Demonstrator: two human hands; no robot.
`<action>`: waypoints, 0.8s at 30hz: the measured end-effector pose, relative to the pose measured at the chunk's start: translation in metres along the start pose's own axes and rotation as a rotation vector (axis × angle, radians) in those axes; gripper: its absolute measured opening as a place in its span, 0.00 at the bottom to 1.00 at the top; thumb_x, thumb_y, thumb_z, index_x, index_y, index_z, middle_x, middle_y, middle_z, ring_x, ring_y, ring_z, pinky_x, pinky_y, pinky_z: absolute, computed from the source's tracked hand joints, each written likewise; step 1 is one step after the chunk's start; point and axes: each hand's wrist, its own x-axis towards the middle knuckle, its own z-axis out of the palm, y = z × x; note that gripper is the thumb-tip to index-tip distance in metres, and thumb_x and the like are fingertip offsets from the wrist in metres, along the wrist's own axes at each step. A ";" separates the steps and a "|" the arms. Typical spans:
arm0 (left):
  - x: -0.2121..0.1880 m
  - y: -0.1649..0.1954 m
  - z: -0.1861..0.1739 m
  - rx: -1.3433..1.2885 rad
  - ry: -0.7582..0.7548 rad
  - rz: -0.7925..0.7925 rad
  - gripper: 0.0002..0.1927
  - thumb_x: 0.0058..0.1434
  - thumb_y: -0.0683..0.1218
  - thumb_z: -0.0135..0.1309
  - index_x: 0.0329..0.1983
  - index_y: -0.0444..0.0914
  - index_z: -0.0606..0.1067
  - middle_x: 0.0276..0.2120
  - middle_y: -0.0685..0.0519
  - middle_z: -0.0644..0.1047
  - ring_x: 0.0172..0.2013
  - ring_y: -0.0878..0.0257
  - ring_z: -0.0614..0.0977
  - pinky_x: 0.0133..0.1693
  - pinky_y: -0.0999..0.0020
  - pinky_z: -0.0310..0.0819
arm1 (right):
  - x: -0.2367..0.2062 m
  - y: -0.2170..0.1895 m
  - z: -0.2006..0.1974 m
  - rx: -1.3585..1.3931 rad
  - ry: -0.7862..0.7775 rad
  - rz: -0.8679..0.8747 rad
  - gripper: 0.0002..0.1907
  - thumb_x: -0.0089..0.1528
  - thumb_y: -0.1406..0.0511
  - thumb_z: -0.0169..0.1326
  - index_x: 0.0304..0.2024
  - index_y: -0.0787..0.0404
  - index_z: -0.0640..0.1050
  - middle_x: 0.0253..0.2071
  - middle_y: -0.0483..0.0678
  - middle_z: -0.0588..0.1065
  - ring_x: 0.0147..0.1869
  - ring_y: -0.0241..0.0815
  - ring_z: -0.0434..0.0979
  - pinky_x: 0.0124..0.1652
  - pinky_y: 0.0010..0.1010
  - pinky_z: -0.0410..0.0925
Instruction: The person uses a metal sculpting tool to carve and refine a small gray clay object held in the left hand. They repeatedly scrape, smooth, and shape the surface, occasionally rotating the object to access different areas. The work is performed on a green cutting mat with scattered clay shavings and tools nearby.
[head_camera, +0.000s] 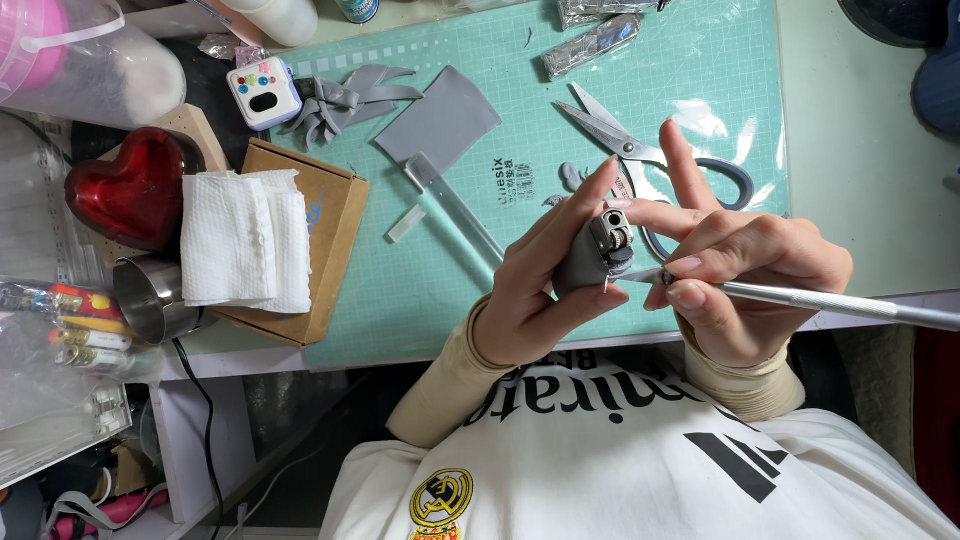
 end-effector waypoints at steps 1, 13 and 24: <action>0.001 0.003 0.001 0.015 0.015 -0.087 0.42 0.65 0.43 0.63 0.76 0.28 0.55 0.59 0.41 0.71 0.56 0.57 0.75 0.59 0.65 0.67 | 0.001 0.001 0.001 0.005 0.007 -0.011 0.06 0.66 0.69 0.58 0.34 0.64 0.76 0.24 0.53 0.77 0.54 0.59 0.82 0.76 0.69 0.45; 0.005 -0.011 0.020 0.704 0.513 0.228 0.35 0.70 0.40 0.64 0.73 0.29 0.59 0.49 0.46 0.74 0.45 0.62 0.81 0.42 0.72 0.79 | 0.001 0.001 0.020 -0.622 0.000 -0.218 0.20 0.61 0.66 0.67 0.51 0.63 0.75 0.37 0.56 0.82 0.57 0.57 0.83 0.74 0.53 0.53; -0.001 -0.019 0.017 0.815 0.495 0.333 0.31 0.70 0.41 0.63 0.71 0.31 0.62 0.48 0.47 0.74 0.46 0.60 0.82 0.41 0.70 0.80 | -0.004 0.010 0.025 -0.585 0.080 -0.173 0.24 0.60 0.70 0.71 0.51 0.63 0.71 0.36 0.51 0.79 0.47 0.49 0.83 0.51 0.33 0.66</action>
